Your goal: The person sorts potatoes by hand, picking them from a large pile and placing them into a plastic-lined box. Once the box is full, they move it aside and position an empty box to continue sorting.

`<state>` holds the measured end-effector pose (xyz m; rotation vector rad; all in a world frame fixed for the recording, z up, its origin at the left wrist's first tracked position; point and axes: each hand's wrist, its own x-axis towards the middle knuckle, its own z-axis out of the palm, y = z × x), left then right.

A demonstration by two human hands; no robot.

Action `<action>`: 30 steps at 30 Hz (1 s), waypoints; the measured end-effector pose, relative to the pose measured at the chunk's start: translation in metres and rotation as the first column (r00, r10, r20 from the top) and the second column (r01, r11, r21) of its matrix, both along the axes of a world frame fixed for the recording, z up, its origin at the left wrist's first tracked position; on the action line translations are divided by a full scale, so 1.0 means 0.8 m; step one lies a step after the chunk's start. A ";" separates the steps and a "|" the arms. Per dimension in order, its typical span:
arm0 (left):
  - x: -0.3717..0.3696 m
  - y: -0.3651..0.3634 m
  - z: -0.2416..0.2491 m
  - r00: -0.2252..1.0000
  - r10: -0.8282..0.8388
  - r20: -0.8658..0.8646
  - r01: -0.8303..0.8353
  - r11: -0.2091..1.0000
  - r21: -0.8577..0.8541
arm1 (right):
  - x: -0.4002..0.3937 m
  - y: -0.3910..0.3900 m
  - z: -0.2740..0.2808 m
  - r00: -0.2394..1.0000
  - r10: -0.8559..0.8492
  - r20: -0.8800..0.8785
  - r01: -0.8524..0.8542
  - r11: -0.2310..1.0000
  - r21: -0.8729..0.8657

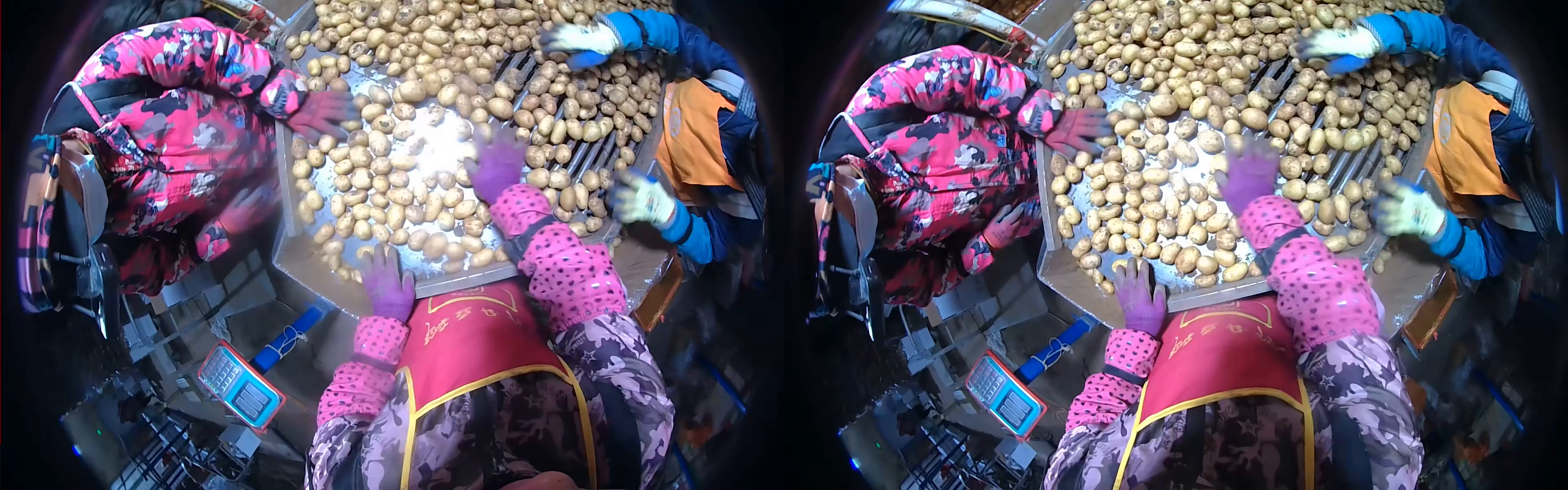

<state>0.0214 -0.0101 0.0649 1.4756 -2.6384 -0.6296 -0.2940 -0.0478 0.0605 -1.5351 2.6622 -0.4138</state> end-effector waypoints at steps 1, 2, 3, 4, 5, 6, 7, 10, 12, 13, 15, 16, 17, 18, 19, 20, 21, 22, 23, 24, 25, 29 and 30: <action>0.000 0.001 -0.001 1.000 0.005 -0.017 -0.005 1.000 -0.008 | 0.028 -0.013 -0.006 0.989 0.117 0.092 -0.140 0.945 0.296; -0.002 0.001 -0.003 1.000 0.009 -0.014 -0.009 1.000 -0.010 | 0.044 -0.017 -0.010 0.957 0.202 0.207 -0.284 0.787 0.548; -0.004 0.001 -0.004 0.998 0.031 -0.049 -0.031 1.000 -0.004 | 0.066 0.014 -0.006 0.899 0.397 0.183 -0.437 0.842 0.317; -0.004 -0.001 -0.006 0.995 0.052 -0.085 -0.052 0.999 0.000 | 0.096 0.054 0.002 0.816 0.569 0.106 -0.577 0.814 0.071; -0.003 -0.004 -0.008 0.995 0.053 -0.085 -0.054 0.999 -0.005 | 0.111 0.081 0.002 0.741 0.643 0.196 -0.660 0.750 0.035; -0.002 -0.007 -0.010 0.993 0.058 -0.099 -0.063 0.997 -0.044 | 0.118 0.106 0.003 0.650 0.706 0.281 -0.734 0.680 -0.009; -0.003 -0.009 -0.011 0.992 0.059 -0.113 -0.068 0.995 -0.079 | 0.118 0.133 0.015 0.584 0.700 0.412 -0.751 0.658 -0.052; -0.030 -0.021 0.004 0.980 0.000 -0.200 0.003 1.000 0.017 | 0.075 0.208 0.027 0.659 0.545 0.519 -0.610 0.791 -0.056; -0.072 -0.017 0.012 0.956 -0.268 -0.120 0.271 0.963 0.010 | 0.023 0.226 0.043 0.799 0.488 0.351 -0.583 0.773 0.251; -0.089 -0.012 0.007 0.895 -0.402 -0.192 0.412 0.911 0.011 | 0.004 0.230 0.047 0.801 0.483 0.354 -0.579 0.774 0.255; -0.114 -0.021 -0.007 0.820 -0.524 -0.231 0.535 0.845 -0.019 | -0.024 0.232 0.048 0.807 0.555 0.203 -0.582 0.805 0.112; -0.125 -0.034 -0.017 0.829 -0.524 -0.197 0.527 0.849 -0.041 | -0.029 0.227 0.045 0.812 0.549 0.199 -0.576 0.810 0.116; -0.132 -0.045 -0.022 0.842 -0.494 -0.216 0.488 0.869 -0.085 | -0.033 0.220 0.043 0.856 0.499 0.135 -0.513 0.852 0.106; -0.139 -0.057 -0.026 0.888 -0.405 -0.218 0.385 0.914 -0.131 | -0.037 0.213 0.041 0.890 0.450 0.077 -0.456 0.885 0.094; -0.139 -0.069 -0.022 0.936 -0.293 -0.194 0.268 0.953 -0.143 | -0.036 0.215 0.019 0.942 0.335 0.003 -0.335 0.941 -0.050; -0.132 -0.082 -0.015 0.970 -0.172 -0.172 0.144 0.976 -0.163 | -0.027 0.210 0.018 0.940 0.343 0.002 -0.342 0.938 -0.051; -0.118 -0.091 -0.020 0.983 -0.145 -0.114 0.121 0.974 -0.190 | -0.017 0.199 0.015 0.974 0.227 -0.013 -0.227 0.969 -0.100; -0.100 -0.097 -0.026 0.992 -0.117 -0.055 0.103 0.971 -0.217 | -0.004 0.187 0.016 0.994 0.105 -0.018 -0.106 0.983 -0.150; -0.080 -0.094 -0.021 0.988 -0.143 -0.060 0.127 0.968 -0.215 | 0.015 0.177 0.018 0.979 0.203 0.030 -0.194 0.962 -0.193; -0.063 -0.082 -0.025 0.989 -0.137 -0.049 0.124 0.969 -0.215 | 0.031 0.172 0.016 0.943 0.310 0.117 -0.298 0.948 -0.110; -0.049 -0.073 -0.035 0.983 -0.166 -0.073 0.155 0.978 -0.137 | 0.035 0.167 0.012 0.906 0.418 0.072 -0.414 0.908 -0.063; -0.022 -0.018 -0.008 0.976 -0.205 -0.079 0.194 0.972 -0.136 | -0.018 0.134 0.013 0.827 0.560 0.052 -0.558 0.828 -0.048; -0.011 -0.009 -0.004 0.970 -0.208 -0.122 0.190 0.971 -0.147 | -0.026 0.125 0.022 0.896 0.439 0.064 -0.437 0.899 -0.034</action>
